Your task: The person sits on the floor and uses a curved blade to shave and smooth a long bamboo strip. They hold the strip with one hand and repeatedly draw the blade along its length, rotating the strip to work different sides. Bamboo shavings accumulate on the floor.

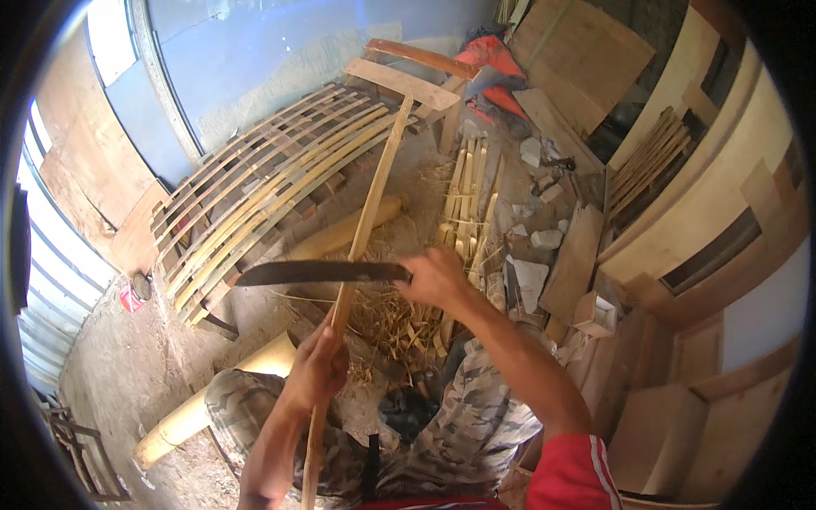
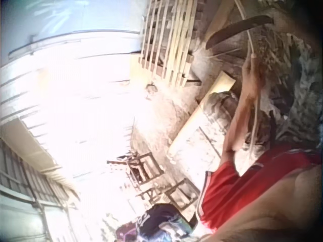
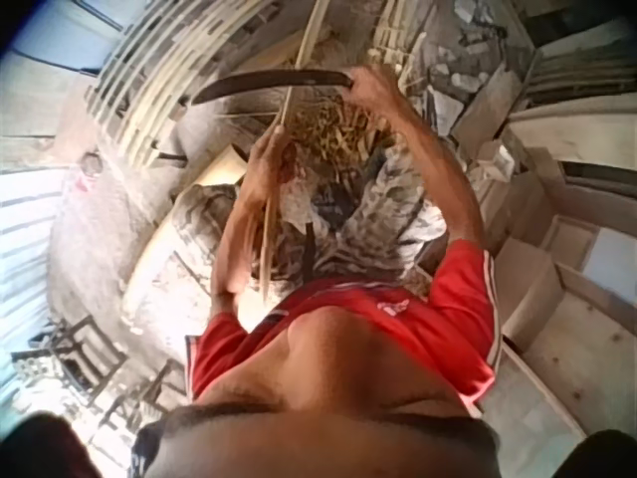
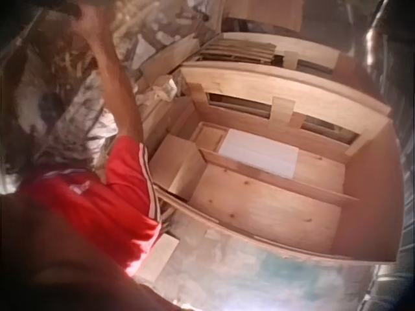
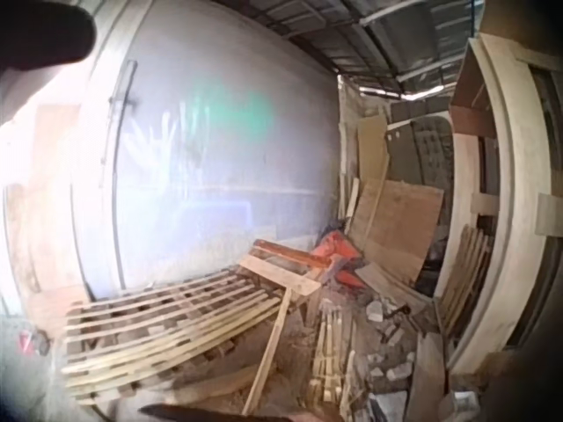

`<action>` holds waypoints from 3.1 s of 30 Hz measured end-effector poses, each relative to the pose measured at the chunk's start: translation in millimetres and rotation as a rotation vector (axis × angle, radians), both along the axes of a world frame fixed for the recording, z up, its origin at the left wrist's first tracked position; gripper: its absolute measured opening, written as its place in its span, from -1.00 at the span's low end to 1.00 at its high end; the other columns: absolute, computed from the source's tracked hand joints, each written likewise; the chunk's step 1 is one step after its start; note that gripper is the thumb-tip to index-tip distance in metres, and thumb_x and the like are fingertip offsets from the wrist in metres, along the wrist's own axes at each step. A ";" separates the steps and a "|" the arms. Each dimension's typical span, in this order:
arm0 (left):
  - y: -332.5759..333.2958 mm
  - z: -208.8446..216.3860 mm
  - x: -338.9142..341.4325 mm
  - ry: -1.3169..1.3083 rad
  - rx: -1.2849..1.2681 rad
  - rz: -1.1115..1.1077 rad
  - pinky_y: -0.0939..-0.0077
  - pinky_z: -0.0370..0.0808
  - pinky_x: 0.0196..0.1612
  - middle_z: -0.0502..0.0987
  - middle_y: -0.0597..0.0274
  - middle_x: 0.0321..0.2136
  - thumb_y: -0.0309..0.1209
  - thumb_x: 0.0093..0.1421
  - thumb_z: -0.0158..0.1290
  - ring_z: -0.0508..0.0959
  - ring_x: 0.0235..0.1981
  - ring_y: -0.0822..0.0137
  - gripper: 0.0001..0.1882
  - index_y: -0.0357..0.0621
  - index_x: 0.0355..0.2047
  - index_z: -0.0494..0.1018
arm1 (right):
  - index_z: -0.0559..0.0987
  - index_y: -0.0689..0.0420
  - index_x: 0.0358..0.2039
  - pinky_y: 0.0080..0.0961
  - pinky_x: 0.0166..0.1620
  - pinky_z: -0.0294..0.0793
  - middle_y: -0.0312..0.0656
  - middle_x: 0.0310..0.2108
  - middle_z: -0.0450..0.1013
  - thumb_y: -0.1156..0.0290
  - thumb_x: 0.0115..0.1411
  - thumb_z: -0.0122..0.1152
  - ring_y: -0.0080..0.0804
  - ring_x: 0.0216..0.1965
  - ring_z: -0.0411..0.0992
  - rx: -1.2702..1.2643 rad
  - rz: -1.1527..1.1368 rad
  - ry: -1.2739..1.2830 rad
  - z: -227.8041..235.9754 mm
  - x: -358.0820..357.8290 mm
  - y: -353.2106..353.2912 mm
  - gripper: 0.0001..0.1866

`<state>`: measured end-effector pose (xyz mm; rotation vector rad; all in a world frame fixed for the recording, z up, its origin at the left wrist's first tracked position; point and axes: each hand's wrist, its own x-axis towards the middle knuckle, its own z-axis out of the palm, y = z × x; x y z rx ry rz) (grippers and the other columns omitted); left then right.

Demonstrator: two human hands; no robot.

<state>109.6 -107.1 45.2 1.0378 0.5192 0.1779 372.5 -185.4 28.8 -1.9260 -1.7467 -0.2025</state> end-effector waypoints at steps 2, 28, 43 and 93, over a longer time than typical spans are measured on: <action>1.6 1.9 4.1 0.010 -0.045 0.024 0.67 0.17 -0.68 0.24 0.42 -0.57 -0.03 0.45 -0.21 0.19 -0.74 0.57 -0.46 0.22 0.38 0.10 | 0.57 0.05 -0.55 -0.34 -0.55 0.47 -0.22 -0.68 0.47 0.38 -0.22 0.37 -0.28 -0.63 0.50 -0.028 -0.106 0.044 -4.0 0.8 3.6 -0.84; 3.4 11.2 2.2 0.000 -0.265 -0.039 0.65 0.10 -0.74 0.24 0.40 -0.58 0.00 0.42 -0.17 0.17 -0.76 0.54 -0.55 0.25 0.25 0.24 | 0.66 0.05 -0.42 -0.26 -0.53 0.49 -0.21 -0.69 0.49 0.20 -0.04 0.38 -0.24 -0.65 0.50 -0.078 -0.513 0.213 7.7 62.9 2.9 -0.77; 10.5 9.7 7.4 -0.052 -0.280 -0.105 0.65 0.10 -0.77 0.22 0.44 -0.63 0.04 0.42 -0.23 0.15 -0.80 0.56 -0.64 0.20 0.06 0.29 | 0.66 0.01 -0.42 -0.32 -0.56 0.47 -0.29 -0.74 0.45 0.28 -0.09 0.33 -0.34 -0.71 0.46 -0.010 -0.016 -0.086 -1.2 19.4 -7.9 -0.82; 7.4 -19.8 6.9 -0.023 -0.309 -0.116 0.68 0.16 -0.76 0.27 0.42 -0.60 0.05 0.38 -0.14 0.19 -0.78 0.52 -0.59 0.18 0.10 0.30 | 0.55 0.26 -0.54 -0.22 -0.47 0.47 -0.01 -0.62 0.51 0.16 0.17 0.22 -0.20 -0.61 0.48 0.088 -1.051 0.905 -36.1 183.3 -3.4 -0.62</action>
